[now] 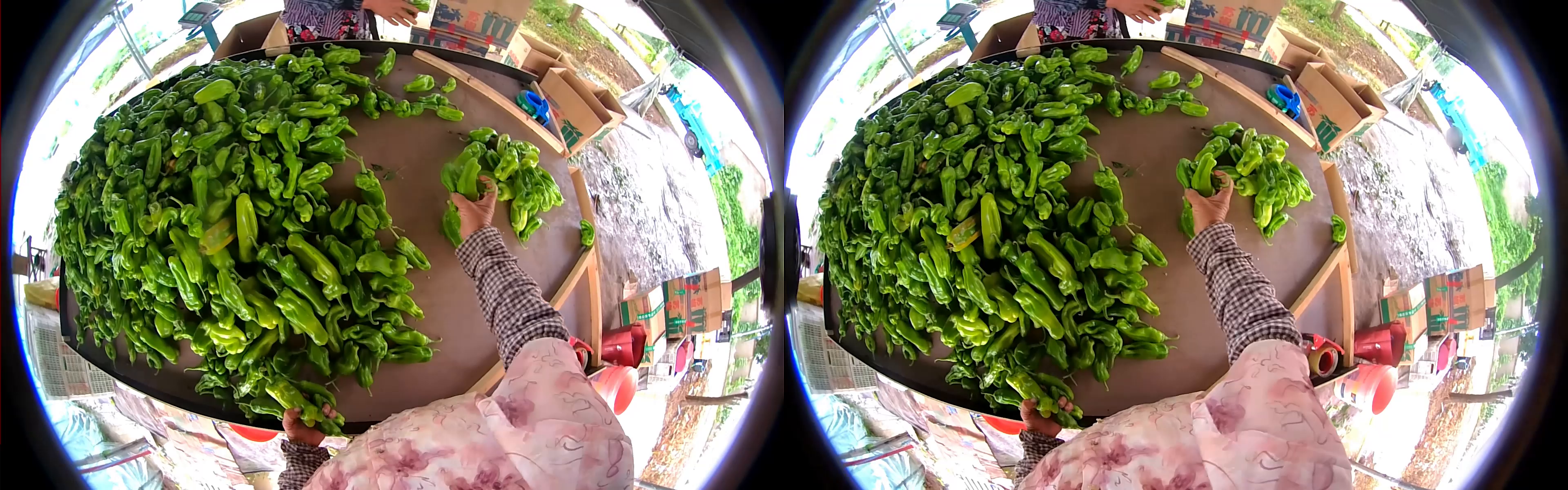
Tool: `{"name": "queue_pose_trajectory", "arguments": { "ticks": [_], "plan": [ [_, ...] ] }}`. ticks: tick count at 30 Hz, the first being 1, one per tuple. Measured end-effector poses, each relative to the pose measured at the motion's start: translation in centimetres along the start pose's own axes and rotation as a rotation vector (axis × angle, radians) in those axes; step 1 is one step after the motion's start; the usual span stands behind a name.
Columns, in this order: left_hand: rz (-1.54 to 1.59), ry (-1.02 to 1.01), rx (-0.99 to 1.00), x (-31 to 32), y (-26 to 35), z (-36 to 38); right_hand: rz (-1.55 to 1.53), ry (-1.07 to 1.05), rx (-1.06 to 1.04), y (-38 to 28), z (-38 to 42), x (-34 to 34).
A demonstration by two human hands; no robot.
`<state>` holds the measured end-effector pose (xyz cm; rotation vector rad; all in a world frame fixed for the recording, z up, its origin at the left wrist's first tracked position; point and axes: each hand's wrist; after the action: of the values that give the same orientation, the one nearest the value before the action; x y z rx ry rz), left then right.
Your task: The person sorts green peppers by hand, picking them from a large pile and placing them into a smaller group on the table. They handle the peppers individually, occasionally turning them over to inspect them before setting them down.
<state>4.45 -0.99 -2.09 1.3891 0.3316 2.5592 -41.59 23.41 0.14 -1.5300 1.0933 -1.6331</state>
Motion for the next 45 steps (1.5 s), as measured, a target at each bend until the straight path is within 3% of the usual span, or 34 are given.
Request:
{"name": "queue_pose_trajectory", "arguments": {
  "ticks": [1, 7, 9, 10, 14, 15, 17, 19, 21, 22, 23, 26, 28, 29, 31, 33, 35, 40, 42, 43, 45],
  "plan": [
    [0.003, -0.007, 0.012, 0.2, 0.0, -0.1, 0.043, 0.056, 0.064, 0.4, -0.9, 0.9],
    [-0.003, 0.044, 0.025, 1.6, 0.0, 0.1, 0.068, 0.046, -0.005, 1.7, -6.3, 4.9],
    [-0.004, 0.053, 0.011, 1.4, -0.1, 0.1, 0.425, 0.269, 0.22, 1.5, -7.3, 4.4],
    [0.007, 0.028, 0.017, 1.2, -0.2, 0.2, 0.43, 0.27, 0.227, 1.4, -6.9, 3.9],
    [0.021, 0.014, 0.018, 0.1, -0.1, 0.0, 0.354, -0.099, 0.29, 0.2, -3.6, 2.4],
    [0.02, 0.018, 0.004, 0.1, -0.1, -0.1, 0.352, -0.095, 0.289, 0.8, -3.2, 2.2],
    [0.013, 0.017, -0.011, 0.0, 0.0, 0.0, 0.403, -0.273, 0.114, 3.1, -2.6, 1.4],
    [0.001, 0.015, -0.028, 0.3, 0.1, -0.2, 0.504, -0.237, 0.016, 4.5, -3.9, 0.9],
    [-0.011, 0.019, -0.023, 0.7, 0.1, -0.1, 0.732, -0.406, -0.08, 6.2, -5.5, 0.3],
    [-0.021, 0.018, -0.023, 1.0, 0.2, 0.0, 1.053, -0.457, -0.316, 3.7, -3.9, 1.4],
    [-0.03, 0.037, -0.016, 1.2, 0.2, 0.0, 1.048, -0.453, -0.319, 2.8, -2.7, 1.6],
    [-0.023, 0.058, -0.011, 1.4, 0.3, -0.1, 1.014, -0.582, -0.139, 1.5, 1.2, 0.1],
    [-0.007, 0.063, -0.006, 1.5, 0.2, 0.0, 0.453, -0.477, 0.365, 0.7, 4.4, -2.3],
    [0.0, 0.073, -0.02, 1.4, 0.1, 0.1, 0.464, -0.468, 0.378, -0.5, 5.9, -2.8],
    [-0.005, 0.062, -0.011, 1.2, 0.2, 0.0, 0.196, -0.158, 0.631, -3.1, 7.8, -3.4],
    [-0.005, 0.056, -0.033, 1.2, 0.2, 0.0, 0.101, -0.192, 0.658, -3.0, 7.3, -6.2],
    [-0.002, 0.039, -0.039, 0.9, 0.2, -0.1, 0.122, -0.36, 0.504, -3.3, 7.2, -7.1],
    [-0.057, 0.075, -0.037, 0.6, 0.2, -0.1, 0.244, -0.372, 0.43, -2.7, 7.3, -8.0],
    [-0.071, 0.073, -0.02, 0.8, 0.2, -0.1, 0.257, -0.346, 0.214, -2.2, 7.5, -7.8],
    [-0.07, 0.075, -0.018, 0.8, 0.1, -0.1, 0.256, -0.348, 0.216, -2.1, 7.6, -7.6],
    [-0.056, 0.043, -0.007, 0.6, 0.1, -0.1, 0.315, -0.383, -0.044, -2.0, 7.3, -7.2]
  ]
}}
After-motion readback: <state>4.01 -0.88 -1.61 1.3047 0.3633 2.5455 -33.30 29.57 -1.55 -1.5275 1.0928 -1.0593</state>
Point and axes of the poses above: each hand's wrist, its own z-axis away from the middle knuckle, its own x-axis out of the palm, y = z × x, and after that the axes turned 3 degrees about -z, right-handed
